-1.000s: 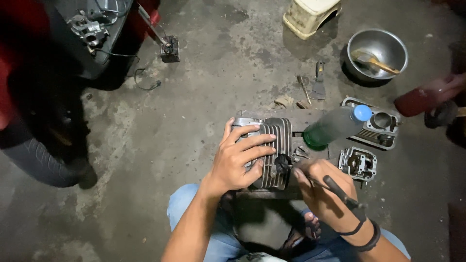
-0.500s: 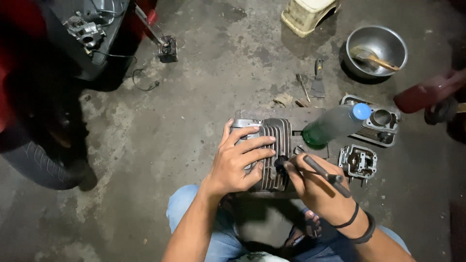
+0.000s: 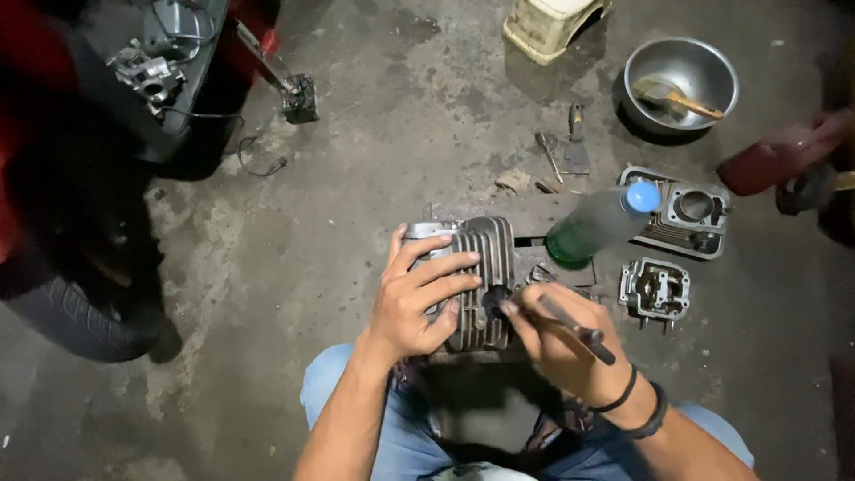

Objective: Scraping carbon deposits from a motorcycle engine cylinder head using a manual tool

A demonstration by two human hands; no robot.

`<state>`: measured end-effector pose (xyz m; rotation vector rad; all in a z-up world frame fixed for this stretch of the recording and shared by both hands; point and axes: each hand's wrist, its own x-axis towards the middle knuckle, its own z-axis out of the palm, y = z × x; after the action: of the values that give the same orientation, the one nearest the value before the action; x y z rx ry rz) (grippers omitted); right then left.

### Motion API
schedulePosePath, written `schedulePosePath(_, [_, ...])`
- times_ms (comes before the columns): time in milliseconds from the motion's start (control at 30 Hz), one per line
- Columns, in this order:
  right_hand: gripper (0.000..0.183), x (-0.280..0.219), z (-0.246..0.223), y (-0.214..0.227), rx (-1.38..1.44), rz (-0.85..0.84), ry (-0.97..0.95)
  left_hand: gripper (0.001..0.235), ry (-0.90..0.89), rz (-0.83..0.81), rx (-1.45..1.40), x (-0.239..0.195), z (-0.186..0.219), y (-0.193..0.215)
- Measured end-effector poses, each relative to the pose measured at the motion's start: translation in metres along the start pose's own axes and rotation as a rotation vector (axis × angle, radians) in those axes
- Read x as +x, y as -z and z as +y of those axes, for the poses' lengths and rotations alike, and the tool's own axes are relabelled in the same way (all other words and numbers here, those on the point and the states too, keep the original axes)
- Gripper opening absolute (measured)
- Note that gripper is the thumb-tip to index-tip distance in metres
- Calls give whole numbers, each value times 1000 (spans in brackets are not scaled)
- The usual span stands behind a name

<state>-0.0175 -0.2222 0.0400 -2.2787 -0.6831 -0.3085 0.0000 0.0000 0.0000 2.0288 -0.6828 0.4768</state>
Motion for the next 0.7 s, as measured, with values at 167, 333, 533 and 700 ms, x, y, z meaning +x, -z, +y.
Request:
schedulePosePath(167, [14,1,3,-5,-67,51,77,29,-22,45,23,-7,-2,1])
schedulePosePath(333, [19,8,-14,7,-155,46,66,30,-18,52,19,-12,-8,1])
schedulePosePath(533, [15,12,-16,2,-66,141,36,31,-37,58,17,-16,-12,1])
schedulePosePath(700, [22,10,-12,-1,-174,68,31,29,-37,68,31,-15,-10,-3])
